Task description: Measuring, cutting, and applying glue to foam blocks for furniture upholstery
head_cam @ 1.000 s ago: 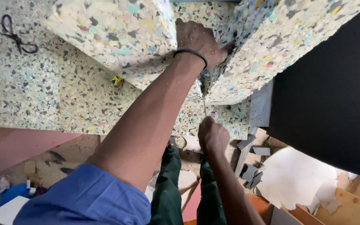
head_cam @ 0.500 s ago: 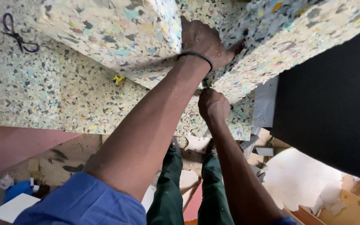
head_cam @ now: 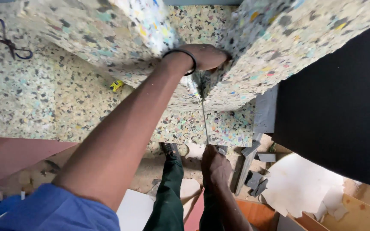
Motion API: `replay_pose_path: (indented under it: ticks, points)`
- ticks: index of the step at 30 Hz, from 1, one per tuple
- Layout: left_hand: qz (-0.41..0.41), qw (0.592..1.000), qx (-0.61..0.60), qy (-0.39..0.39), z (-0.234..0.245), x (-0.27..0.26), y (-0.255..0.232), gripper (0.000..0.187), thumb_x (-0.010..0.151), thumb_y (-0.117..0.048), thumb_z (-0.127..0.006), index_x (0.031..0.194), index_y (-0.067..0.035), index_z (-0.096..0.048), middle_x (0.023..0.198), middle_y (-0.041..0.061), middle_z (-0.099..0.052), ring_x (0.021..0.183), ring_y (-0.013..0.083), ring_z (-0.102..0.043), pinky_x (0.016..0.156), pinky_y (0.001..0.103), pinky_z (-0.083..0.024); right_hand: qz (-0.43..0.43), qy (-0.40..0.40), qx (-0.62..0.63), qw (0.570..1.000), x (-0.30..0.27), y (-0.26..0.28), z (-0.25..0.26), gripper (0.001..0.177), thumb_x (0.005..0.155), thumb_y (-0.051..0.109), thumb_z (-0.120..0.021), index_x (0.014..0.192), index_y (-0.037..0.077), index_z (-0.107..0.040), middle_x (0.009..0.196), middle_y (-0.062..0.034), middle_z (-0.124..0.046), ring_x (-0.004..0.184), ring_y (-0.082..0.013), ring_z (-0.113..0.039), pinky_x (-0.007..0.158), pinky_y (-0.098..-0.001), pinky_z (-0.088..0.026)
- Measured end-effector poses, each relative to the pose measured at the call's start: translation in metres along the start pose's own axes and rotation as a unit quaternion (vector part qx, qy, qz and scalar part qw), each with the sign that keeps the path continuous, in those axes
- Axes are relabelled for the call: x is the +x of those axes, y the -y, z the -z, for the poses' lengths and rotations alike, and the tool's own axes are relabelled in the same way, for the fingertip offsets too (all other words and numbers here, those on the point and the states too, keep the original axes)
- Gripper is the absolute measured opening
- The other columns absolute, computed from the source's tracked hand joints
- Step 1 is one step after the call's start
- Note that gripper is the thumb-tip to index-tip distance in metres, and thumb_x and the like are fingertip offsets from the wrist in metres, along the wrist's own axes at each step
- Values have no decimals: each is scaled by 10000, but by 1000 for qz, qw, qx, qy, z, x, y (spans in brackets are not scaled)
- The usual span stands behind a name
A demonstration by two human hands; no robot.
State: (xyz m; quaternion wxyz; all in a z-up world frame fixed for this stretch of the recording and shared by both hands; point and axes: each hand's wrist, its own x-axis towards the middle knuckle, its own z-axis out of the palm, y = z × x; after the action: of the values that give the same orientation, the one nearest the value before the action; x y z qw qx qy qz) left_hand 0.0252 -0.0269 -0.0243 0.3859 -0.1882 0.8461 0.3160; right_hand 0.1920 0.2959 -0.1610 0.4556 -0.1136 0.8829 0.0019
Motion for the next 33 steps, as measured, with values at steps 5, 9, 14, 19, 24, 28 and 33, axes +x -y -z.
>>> replay_pose_path:
  ticks: [5, 9, 14, 19, 24, 28, 33]
  points:
    - [-47, 992, 107, 57, -21, 28, 18, 263, 966, -18, -488, 831, -156, -309, 802, 25, -185, 741, 189, -99, 688, 506, -164, -1, 34, 27, 999, -8, -2, 5, 362, 1113, 403, -411, 1121, 151, -671, 1118, -284, -824, 1030, -588, -740, 860, -592, -542]
    - [-26, 984, 172, -47, -45, 28, 6, 74, 957, -164, -715, 974, -144, -785, 893, 48, -764, 838, 255, -753, 712, 414, -640, 8, 31, 73, 997, -9, -12, 13, 374, 1065, 366, -525, 1230, 150, -783, 1154, -319, -823, 1131, -586, -763, 971, -616, -583]
    - [-28, 963, 236, -126, -59, 2, -10, 202, 1070, -312, -659, 979, -186, -786, 928, 16, -783, 910, 247, -793, 781, 402, -650, -5, 19, 79, 997, -9, 9, 30, 432, 1068, 240, -505, 1184, 28, -863, 1079, -314, -859, 1151, -571, -815, 1021, -643, -657]
    - [0, 928, 345, -141, -86, 27, -12, 313, 1083, -507, -690, 1269, -328, -867, 1147, 27, -873, 1130, 321, -795, 1138, 713, -560, 66, -65, -23, 995, 66, 49, 28, 375, 1119, 406, -518, 1141, 177, -814, 1028, -272, -864, 1085, -496, -857, 923, -617, -690]
    - [53, 958, 260, -112, -70, 52, 1, 358, 950, -496, -583, 1124, -299, -827, 1009, 67, -768, 992, 392, -732, 1126, 781, -491, 55, -70, -43, 995, 106, 89, 55, 340, 1171, 428, -525, 1183, 221, -795, 871, -75, -761, 843, -303, -677, 741, -460, -572]
    - [107, 975, 185, -63, -55, 57, 14, 307, 1056, -433, -582, 820, -252, -655, 721, -6, -491, 623, 168, -447, 584, 363, -380, -22, 22, -22, 999, 33, 42, 22, 462, 1279, 474, -420, 922, 243, -602, 671, 81, -524, 576, -114, -423, 554, -296, -405]
    - [97, 968, 227, -55, -56, 59, 15, 518, 1106, -665, -426, 977, -265, -729, 877, 30, -593, 770, 219, -530, 766, 466, -507, 26, 18, -69, 997, 16, -35, -35, 201, 1219, 441, -517, 1258, 285, -637, 780, -13, -751, 645, -208, -619, 625, -391, -509]
